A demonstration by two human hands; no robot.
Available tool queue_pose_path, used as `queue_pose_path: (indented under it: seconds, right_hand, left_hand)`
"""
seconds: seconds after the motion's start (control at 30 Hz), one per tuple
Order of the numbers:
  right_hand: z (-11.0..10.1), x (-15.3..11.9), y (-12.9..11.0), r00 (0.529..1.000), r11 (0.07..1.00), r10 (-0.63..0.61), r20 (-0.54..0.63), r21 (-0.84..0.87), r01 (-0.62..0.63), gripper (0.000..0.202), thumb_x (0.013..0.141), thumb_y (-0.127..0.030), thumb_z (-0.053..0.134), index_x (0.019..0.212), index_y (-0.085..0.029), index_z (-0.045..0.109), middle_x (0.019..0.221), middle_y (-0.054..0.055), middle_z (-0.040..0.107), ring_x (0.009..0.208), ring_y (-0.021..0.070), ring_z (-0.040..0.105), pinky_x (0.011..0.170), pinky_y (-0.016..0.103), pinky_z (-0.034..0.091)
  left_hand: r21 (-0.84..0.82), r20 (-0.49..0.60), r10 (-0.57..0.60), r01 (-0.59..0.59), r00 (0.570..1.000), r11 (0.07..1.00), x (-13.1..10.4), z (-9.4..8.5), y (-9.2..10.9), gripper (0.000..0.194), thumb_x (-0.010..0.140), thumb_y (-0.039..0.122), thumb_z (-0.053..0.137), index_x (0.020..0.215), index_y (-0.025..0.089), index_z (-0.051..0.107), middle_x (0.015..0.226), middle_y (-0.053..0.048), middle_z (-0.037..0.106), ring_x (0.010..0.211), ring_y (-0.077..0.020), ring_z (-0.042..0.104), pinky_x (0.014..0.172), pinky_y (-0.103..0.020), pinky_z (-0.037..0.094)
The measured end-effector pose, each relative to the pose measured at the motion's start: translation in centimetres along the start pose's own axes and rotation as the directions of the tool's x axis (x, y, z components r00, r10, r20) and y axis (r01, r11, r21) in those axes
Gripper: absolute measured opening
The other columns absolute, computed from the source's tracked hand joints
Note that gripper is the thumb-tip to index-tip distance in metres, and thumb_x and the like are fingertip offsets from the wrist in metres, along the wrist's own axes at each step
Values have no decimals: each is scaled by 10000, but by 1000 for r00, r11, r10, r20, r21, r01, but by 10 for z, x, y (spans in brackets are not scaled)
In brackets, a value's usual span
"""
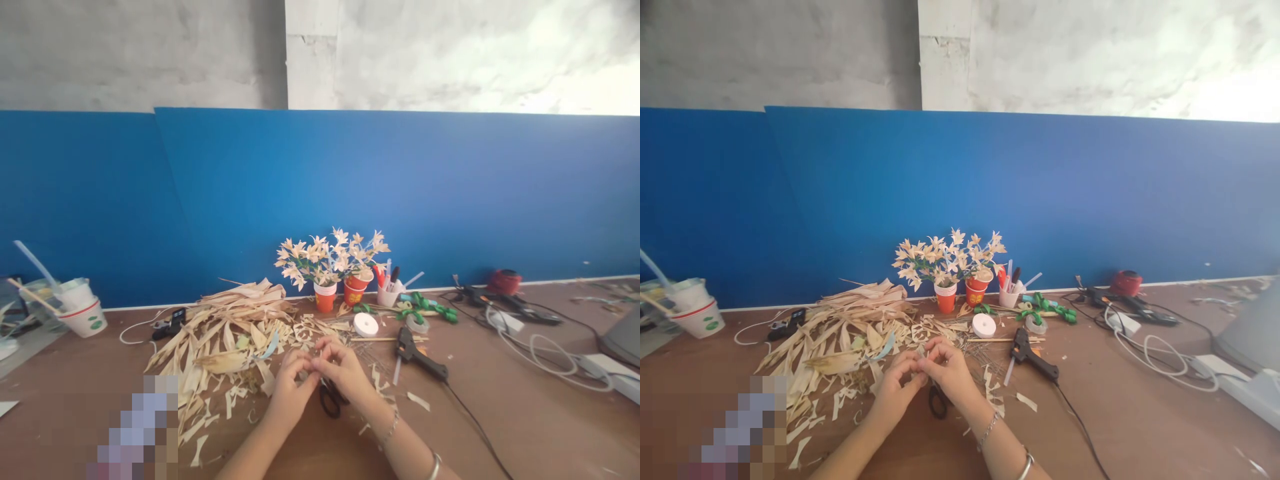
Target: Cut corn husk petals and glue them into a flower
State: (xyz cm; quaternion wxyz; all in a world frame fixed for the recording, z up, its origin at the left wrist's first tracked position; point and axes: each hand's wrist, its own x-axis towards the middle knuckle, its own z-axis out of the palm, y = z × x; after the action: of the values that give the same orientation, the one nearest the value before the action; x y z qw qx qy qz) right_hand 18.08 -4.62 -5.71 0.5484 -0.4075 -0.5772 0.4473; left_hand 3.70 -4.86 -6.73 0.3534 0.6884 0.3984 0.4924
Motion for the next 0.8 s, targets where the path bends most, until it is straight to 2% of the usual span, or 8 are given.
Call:
queue_pose_path:
  seconds: [0.2, 0.3, 0.4, 0.63, 0.8]
  right_hand:
    - [-3, 1, -2, 997, 988, 66, 45, 140, -71, 246, 641, -430, 755, 662, -188, 716, 964, 55, 548, 869, 195, 549, 834, 331, 412]
    - [-3, 2, -1, 996, 984, 89, 16, 154, -90, 224, 622, -420, 768, 638, -199, 736, 959, 54, 545, 865, 197, 544, 825, 333, 408]
    - [-1, 2, 0, 996, 990, 69, -54, 123, -62, 209, 618, -412, 770, 596, -207, 736, 947, 59, 557, 946, 223, 526, 869, 341, 382]
    - [3, 1, 6, 976, 997, 60, -209, 51, -50, 264, 591, -425, 777, 516, -184, 701, 1021, 80, 553, 936, 234, 533, 824, 344, 410]
    - [1, 2, 7, 972, 998, 47, -231, -22, -53, 266, 607, -439, 762, 546, -185, 713, 1035, 88, 557, 965, 250, 535, 851, 358, 410]
  left_hand:
    - [-34, 40, -16, 18, 999, 999, 0, -2, 3, 163, 758, 273, 604, 617, 190, 615, 852, -52, 628, 875, -216, 571, 834, -347, 418]
    - [-68, 62, -26, 30, 998, 997, -1, -2, 1, 163, 753, 259, 596, 608, 185, 592, 875, -56, 629, 898, -215, 576, 846, -344, 416]
    - [-84, 74, -21, 28, 997, 996, -1, 0, -2, 166, 751, 247, 584, 599, 183, 567, 886, -56, 627, 895, -210, 580, 847, -345, 417]
    - [73, -35, -3, 5, 999, 997, -1, 3, -4, 154, 721, 218, 581, 570, 190, 564, 830, -45, 609, 858, -208, 578, 834, -360, 426]
    - [228, -125, 58, -29, 990, 973, -1, 4, -6, 153, 697, 208, 613, 548, 198, 578, 820, -32, 610, 842, -212, 573, 803, -358, 442]
